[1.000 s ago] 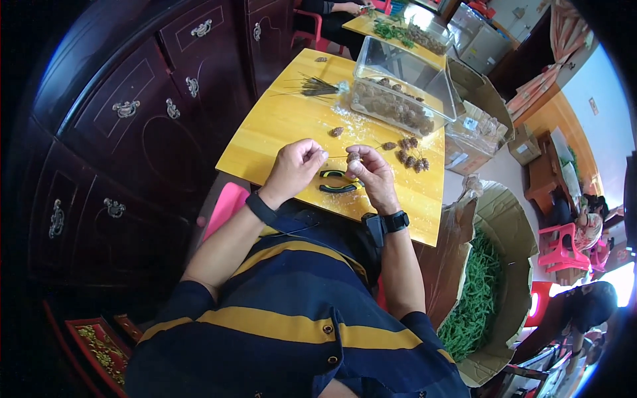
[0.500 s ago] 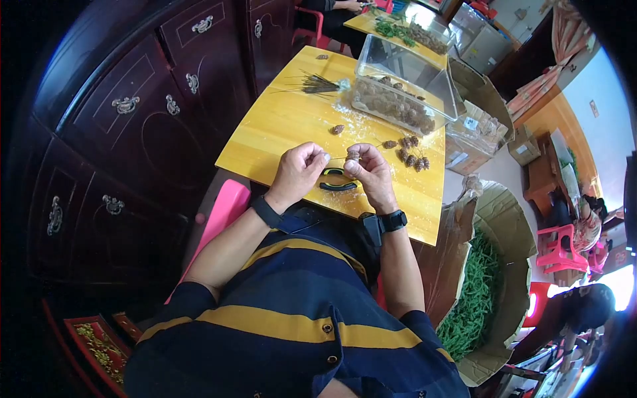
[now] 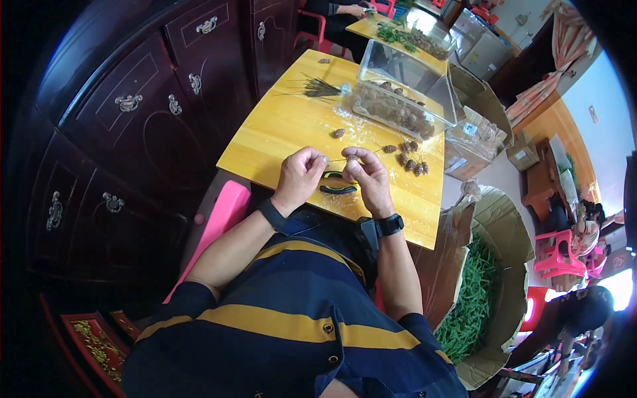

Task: The person picks up a pinecone and a wire, inserts the wire into the pinecone, and uses pliers to twist and trim the wire. This process is repeated with several more pinecones before the person sets the pliers down.

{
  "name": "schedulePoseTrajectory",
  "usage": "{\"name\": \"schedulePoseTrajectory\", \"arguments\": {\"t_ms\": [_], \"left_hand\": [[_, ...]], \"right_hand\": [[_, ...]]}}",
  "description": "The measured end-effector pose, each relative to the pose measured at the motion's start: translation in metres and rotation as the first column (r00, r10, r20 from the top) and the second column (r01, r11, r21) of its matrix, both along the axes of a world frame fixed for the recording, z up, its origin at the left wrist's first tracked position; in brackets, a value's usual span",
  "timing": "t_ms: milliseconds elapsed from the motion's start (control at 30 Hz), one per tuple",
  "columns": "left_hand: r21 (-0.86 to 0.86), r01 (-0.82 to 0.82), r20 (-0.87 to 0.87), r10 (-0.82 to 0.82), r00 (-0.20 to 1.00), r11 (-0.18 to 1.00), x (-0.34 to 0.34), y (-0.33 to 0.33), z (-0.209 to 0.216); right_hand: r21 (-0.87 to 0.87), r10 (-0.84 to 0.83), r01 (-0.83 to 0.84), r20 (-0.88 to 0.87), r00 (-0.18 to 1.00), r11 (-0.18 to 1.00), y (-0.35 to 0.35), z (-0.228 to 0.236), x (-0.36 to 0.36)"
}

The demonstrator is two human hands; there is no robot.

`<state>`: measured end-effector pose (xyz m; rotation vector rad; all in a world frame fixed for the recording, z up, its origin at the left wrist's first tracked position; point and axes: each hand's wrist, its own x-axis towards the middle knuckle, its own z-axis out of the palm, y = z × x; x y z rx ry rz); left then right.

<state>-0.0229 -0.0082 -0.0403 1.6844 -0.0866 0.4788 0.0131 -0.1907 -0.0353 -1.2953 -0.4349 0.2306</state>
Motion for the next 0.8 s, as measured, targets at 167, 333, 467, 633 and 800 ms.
{"name": "schedulePoseTrajectory", "arguments": {"t_ms": [167,333,467,633,800], "left_hand": [[0.007,-0.011,-0.013,0.011,1.0,1.0,0.0,0.003,-0.006],[0.01,0.005,-0.013,-0.005,1.0,1.0,-0.004,0.0,-0.001],[0.055,0.125,-0.018,-0.125,0.992,0.991,-0.006,-0.001,0.003],[0.111,0.116,0.047,-0.122,0.991,0.987,-0.013,-0.006,0.012],[0.233,0.052,0.081,-0.073,0.994,0.971,-0.015,-0.006,0.017]], "right_hand": [[0.119,0.037,-0.035,-0.013,0.999,0.992,0.0,0.0,0.001],[0.151,0.037,-0.027,-0.06,0.998,0.988,0.0,-0.002,0.004],[0.208,0.056,-0.042,-0.066,0.996,0.977,-0.003,-0.006,0.005],[0.209,0.098,-0.085,-0.049,0.994,0.974,-0.001,-0.005,0.004],[0.208,0.121,-0.103,-0.074,0.99,0.973,0.0,0.001,0.001]]}}
